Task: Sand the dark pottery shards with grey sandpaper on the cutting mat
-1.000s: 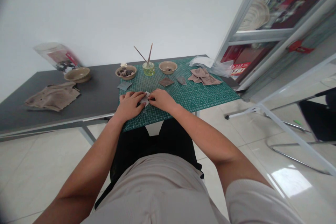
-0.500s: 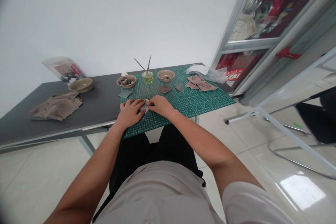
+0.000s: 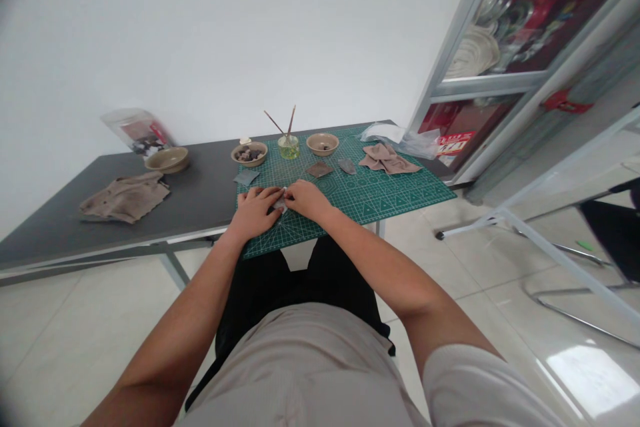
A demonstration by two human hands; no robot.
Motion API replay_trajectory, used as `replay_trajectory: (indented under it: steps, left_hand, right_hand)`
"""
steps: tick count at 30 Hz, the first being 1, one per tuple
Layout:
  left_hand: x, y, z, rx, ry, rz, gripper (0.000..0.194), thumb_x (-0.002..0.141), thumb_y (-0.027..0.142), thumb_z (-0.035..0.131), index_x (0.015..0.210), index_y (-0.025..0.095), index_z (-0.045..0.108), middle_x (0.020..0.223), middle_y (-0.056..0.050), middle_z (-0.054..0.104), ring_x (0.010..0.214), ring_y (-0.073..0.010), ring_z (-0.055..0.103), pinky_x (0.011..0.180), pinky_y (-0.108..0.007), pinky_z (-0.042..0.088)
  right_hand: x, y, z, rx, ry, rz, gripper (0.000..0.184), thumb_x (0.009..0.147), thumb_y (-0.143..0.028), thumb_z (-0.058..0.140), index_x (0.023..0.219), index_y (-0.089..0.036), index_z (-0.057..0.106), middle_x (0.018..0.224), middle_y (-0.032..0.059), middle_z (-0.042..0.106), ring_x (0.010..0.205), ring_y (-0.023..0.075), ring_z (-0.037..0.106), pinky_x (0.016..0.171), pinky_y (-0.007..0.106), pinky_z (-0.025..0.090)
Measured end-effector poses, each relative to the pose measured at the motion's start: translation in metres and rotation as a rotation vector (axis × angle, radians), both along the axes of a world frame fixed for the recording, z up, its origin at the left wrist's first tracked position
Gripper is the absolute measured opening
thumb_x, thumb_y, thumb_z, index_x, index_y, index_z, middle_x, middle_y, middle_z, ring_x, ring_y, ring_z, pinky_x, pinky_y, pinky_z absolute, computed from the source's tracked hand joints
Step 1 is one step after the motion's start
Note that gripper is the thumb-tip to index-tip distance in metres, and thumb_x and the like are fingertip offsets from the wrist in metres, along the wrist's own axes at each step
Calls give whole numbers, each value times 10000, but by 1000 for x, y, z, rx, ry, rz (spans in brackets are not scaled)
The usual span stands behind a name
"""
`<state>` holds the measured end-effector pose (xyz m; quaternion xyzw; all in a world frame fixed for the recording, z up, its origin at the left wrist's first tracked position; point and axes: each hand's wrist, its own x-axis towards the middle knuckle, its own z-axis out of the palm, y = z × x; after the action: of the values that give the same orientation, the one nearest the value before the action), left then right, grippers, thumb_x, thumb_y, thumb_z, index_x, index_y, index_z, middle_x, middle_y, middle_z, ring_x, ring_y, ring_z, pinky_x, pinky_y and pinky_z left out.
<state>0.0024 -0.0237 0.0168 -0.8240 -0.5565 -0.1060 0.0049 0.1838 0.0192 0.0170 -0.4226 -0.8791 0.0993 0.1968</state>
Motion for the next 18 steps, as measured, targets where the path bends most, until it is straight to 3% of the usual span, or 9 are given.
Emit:
replay_trajectory:
  steps: [5, 11, 18]
  left_hand:
    - [0, 0, -1, -9, -5, -3, 521, 951, 419, 447, 1450, 302, 535, 1506, -32, 555, 1309, -338, 468, 1007, -550, 373]
    - [-2, 2, -5, 8, -13, 0, 516, 950, 420, 455, 1443, 295, 545, 1501, -36, 561, 1307, -342, 464, 1011, -555, 368]
    - [0, 1, -5, 10, -18, -2, 518, 951, 409, 450, 1447, 287, 539, 1496, -36, 565, 1300, -332, 470, 1000, -544, 382]
  right_hand:
    - [4, -3, -2, -8, -10, 67, 121, 890, -194, 680, 896, -164, 797, 935, 77, 772, 965, 208, 648, 874, 301, 450]
    - [21, 0, -2, -7, -17, -6, 165, 890, -174, 656, 969, -168, 800, 1014, 74, 785, 1010, 223, 667, 904, 311, 465]
    - [9, -5, -3, 10, -62, 72, 160, 926, -203, 644, 969, -160, 792, 996, 76, 782, 992, 221, 648, 900, 314, 455]
